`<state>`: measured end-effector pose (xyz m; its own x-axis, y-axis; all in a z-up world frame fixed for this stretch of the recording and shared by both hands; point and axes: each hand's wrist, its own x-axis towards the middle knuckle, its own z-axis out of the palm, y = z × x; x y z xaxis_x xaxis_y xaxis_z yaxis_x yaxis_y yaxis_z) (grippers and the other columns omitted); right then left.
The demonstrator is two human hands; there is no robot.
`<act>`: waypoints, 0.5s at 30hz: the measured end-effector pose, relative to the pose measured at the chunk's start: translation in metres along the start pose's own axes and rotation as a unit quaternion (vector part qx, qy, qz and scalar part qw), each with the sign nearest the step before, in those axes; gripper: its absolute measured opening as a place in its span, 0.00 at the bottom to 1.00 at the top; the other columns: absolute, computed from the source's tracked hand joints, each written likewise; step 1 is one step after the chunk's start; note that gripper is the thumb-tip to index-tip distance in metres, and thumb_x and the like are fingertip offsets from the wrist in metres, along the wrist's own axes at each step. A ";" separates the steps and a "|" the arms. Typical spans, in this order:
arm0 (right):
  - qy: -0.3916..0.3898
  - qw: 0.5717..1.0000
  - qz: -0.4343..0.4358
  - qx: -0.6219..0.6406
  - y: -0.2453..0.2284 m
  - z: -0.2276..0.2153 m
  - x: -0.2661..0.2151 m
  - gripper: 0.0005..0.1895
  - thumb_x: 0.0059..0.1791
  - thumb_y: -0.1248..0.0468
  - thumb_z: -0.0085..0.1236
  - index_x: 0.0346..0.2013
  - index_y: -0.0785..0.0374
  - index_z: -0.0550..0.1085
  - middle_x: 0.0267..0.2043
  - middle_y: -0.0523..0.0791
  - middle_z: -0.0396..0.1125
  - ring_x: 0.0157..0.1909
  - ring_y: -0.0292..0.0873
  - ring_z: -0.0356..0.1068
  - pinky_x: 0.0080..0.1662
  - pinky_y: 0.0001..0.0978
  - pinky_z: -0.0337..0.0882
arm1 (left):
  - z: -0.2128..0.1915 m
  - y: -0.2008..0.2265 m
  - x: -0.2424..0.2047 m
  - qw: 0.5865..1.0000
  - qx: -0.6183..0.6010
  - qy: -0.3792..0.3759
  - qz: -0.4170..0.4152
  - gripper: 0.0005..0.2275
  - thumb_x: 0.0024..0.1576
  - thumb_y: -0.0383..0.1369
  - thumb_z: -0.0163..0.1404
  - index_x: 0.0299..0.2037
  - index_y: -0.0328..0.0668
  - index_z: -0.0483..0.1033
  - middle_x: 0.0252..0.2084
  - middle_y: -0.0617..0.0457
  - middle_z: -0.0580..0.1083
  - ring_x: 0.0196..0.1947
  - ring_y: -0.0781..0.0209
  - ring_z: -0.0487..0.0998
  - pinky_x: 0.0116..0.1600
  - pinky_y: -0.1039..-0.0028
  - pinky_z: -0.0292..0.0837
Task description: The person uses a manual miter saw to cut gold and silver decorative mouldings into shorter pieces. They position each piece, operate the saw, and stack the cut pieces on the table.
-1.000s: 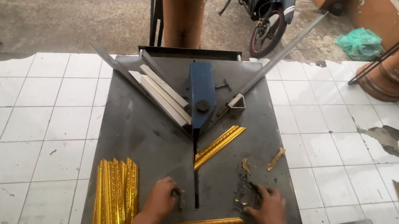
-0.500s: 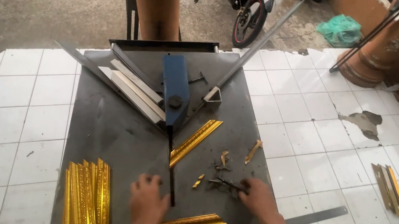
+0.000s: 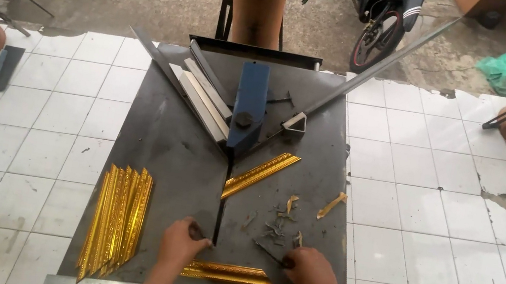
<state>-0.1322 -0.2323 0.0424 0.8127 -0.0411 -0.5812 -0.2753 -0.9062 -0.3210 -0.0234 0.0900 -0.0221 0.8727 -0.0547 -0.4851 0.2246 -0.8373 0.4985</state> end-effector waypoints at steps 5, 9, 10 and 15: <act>0.131 0.985 -0.091 -0.070 0.009 0.006 0.024 0.19 0.56 0.46 0.65 0.57 0.49 0.81 0.59 0.41 0.76 0.61 0.47 0.70 0.55 0.49 0.75 | 0.026 0.034 0.002 0.999 -0.034 0.024 0.014 0.11 0.57 0.36 0.66 0.49 0.51 0.86 0.45 0.55 0.86 0.44 0.56 0.86 0.47 0.63 0.83; 0.126 0.942 -0.228 -0.212 0.014 0.019 0.061 0.41 0.59 0.40 0.56 0.84 0.41 0.56 0.89 0.43 0.44 0.87 0.55 0.38 0.76 0.77 0.41 | 0.056 0.073 0.012 0.999 -0.006 0.025 0.041 0.08 0.60 0.32 0.66 0.49 0.48 0.85 0.52 0.50 0.78 0.47 0.44 0.84 0.53 0.54 0.84; 0.124 0.941 -0.232 -0.212 0.016 0.024 0.065 0.41 0.59 0.40 0.56 0.84 0.41 0.56 0.89 0.43 0.44 0.87 0.55 0.38 0.76 0.77 0.41 | 0.069 0.070 0.015 0.999 -0.007 0.027 0.036 0.08 0.60 0.32 0.66 0.49 0.48 0.85 0.52 0.50 0.78 0.47 0.44 0.84 0.53 0.54 0.84; 0.147 0.878 -0.352 -0.288 0.053 0.028 0.104 0.33 0.64 0.49 0.37 0.86 0.42 0.51 0.89 0.39 0.46 0.85 0.58 0.45 0.72 0.86 0.42 | 0.099 0.089 0.030 0.983 -0.130 0.121 0.038 0.10 0.60 0.30 0.65 0.52 0.48 0.86 0.50 0.51 0.85 0.50 0.52 0.87 0.55 0.59 0.85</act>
<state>-0.0767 -0.2731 -0.0558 0.7980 0.5846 -0.1462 0.5854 -0.8096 -0.0421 -0.0206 -0.0399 -0.0638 0.9619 0.0450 -0.2696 0.2300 -0.6659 0.7097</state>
